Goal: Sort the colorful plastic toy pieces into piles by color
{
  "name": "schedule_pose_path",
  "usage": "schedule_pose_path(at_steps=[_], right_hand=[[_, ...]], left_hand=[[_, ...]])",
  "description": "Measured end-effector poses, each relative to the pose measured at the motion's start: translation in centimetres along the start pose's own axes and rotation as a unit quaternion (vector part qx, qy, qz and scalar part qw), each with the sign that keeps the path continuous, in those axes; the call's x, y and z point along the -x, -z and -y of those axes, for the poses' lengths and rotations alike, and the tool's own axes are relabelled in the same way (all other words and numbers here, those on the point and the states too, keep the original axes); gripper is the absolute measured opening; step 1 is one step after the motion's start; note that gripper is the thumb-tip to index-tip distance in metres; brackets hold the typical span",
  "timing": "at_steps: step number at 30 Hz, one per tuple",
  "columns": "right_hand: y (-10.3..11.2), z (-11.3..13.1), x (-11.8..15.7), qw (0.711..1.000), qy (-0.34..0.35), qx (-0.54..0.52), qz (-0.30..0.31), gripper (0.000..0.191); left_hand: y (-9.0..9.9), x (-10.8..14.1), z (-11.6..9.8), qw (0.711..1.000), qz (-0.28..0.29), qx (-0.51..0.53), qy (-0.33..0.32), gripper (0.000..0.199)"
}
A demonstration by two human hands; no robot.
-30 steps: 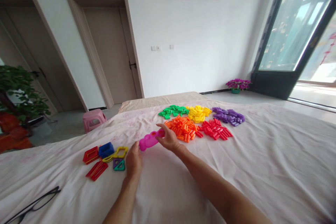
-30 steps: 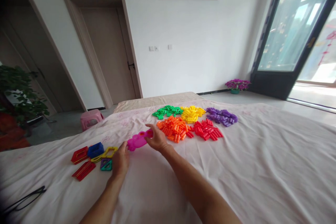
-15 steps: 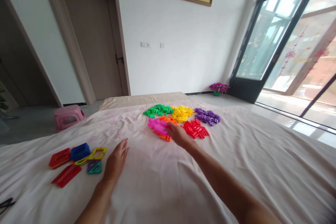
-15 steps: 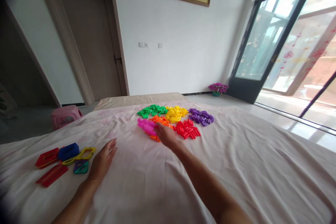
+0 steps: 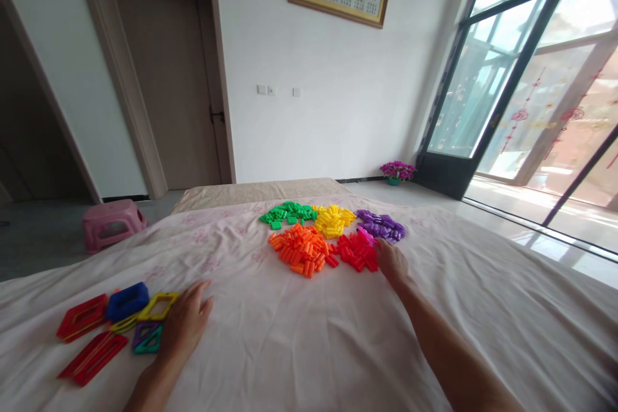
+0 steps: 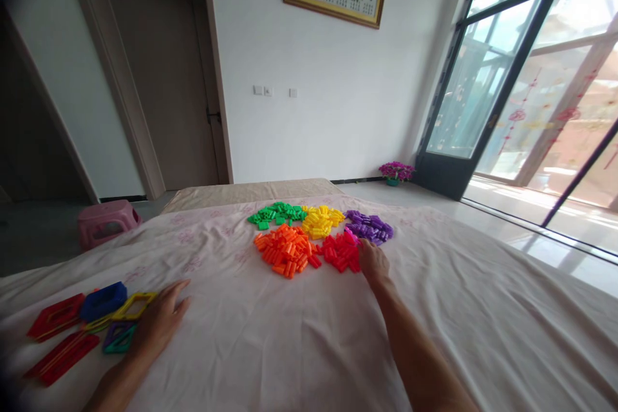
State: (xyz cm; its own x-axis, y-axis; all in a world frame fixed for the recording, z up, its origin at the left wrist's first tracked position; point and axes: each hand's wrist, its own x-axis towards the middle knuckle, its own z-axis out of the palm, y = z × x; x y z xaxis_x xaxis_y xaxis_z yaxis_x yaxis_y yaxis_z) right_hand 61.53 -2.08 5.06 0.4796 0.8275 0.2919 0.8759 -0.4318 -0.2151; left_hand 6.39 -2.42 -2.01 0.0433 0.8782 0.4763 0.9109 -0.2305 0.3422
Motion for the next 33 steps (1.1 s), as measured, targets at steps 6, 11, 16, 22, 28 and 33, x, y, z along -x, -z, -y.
schedule_pose_path(at_steps=[6, 11, 16, 22, 28, 33], right_hand=[[-0.9, 4.7, 2.3, 0.996, 0.066, -0.058, -0.013, 0.038], [-1.6, 9.1, 5.2, 0.99, 0.106, -0.093, -0.018, 0.038], [-1.6, 14.0, 7.8, 0.974, 0.17, -0.148, 0.016, 0.036], [-1.3, 20.3, 12.6, 0.931, 0.287, -0.215, 0.069, 0.031], [-2.3, 21.4, 10.1, 0.894, 0.299, -0.329, 0.05, 0.033], [-1.7, 17.6, 0.7, 0.961, 0.145, -0.229, -0.048, 0.037]], left_hand=[[0.6, 0.2, 0.3, 1.0, 0.001, -0.025, -0.015, 0.051], [0.7, 0.9, -1.2, 0.998, 0.007, 0.001, -0.064, 0.062], [0.4, 1.9, -2.4, 0.993, 0.024, 0.049, -0.102, 0.078], [0.5, 2.3, -4.5, 0.987, 0.011, 0.075, -0.142, 0.109], [1.5, 2.7, -6.8, 0.99, -0.036, 0.073, -0.111, 0.099], [0.6, 2.1, -5.7, 0.995, -0.089, 0.011, -0.033, 0.063]])
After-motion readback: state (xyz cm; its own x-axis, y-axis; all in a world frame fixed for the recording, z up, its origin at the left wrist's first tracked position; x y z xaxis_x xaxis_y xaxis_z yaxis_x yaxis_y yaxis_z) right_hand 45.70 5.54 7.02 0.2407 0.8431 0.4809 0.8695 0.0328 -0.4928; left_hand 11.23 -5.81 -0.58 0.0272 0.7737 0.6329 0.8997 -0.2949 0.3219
